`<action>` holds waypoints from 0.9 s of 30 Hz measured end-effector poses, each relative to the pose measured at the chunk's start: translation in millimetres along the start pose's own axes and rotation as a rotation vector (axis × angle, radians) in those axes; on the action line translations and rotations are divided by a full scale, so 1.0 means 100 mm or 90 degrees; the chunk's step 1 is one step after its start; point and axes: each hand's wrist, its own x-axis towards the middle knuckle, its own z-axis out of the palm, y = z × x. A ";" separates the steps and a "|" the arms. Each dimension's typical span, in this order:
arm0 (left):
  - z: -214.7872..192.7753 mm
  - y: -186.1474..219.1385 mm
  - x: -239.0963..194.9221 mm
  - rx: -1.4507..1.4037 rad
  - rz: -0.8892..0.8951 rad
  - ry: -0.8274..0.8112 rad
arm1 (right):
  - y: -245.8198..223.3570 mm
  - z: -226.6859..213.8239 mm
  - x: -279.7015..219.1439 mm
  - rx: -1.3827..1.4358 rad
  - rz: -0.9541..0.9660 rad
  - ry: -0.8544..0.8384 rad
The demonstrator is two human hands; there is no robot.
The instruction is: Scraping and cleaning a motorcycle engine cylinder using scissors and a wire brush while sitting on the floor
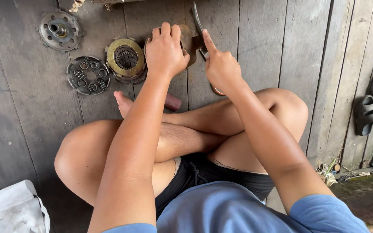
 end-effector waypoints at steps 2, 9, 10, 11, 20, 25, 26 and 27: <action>-0.01 -0.01 0.00 0.000 -0.003 0.023 | 0.04 -0.05 -0.23 0.019 -0.061 0.024; 0.06 0.02 0.00 -0.005 0.002 -0.017 | 0.19 0.00 -0.47 -0.017 0.028 -0.068; 0.06 0.02 0.01 -0.005 -0.004 -0.009 | 0.17 0.03 -0.30 -0.005 0.028 -0.057; 0.05 0.00 0.01 -0.004 -0.009 -0.001 | 0.15 0.05 -0.13 0.008 0.028 -0.046; 0.11 0.01 0.02 -0.001 -0.010 0.033 | 0.06 0.17 -0.44 -0.013 -0.073 0.046; 0.13 0.01 0.01 -0.018 -0.019 0.014 | -0.20 -0.10 0.27 -0.069 -0.030 -0.028; 0.14 0.03 -0.02 -0.025 -0.023 0.043 | -0.21 -0.18 0.42 -0.089 -0.032 -0.061; 0.12 0.04 -0.01 -0.028 -0.026 0.044 | -0.29 -0.40 0.50 -0.093 -0.032 -0.062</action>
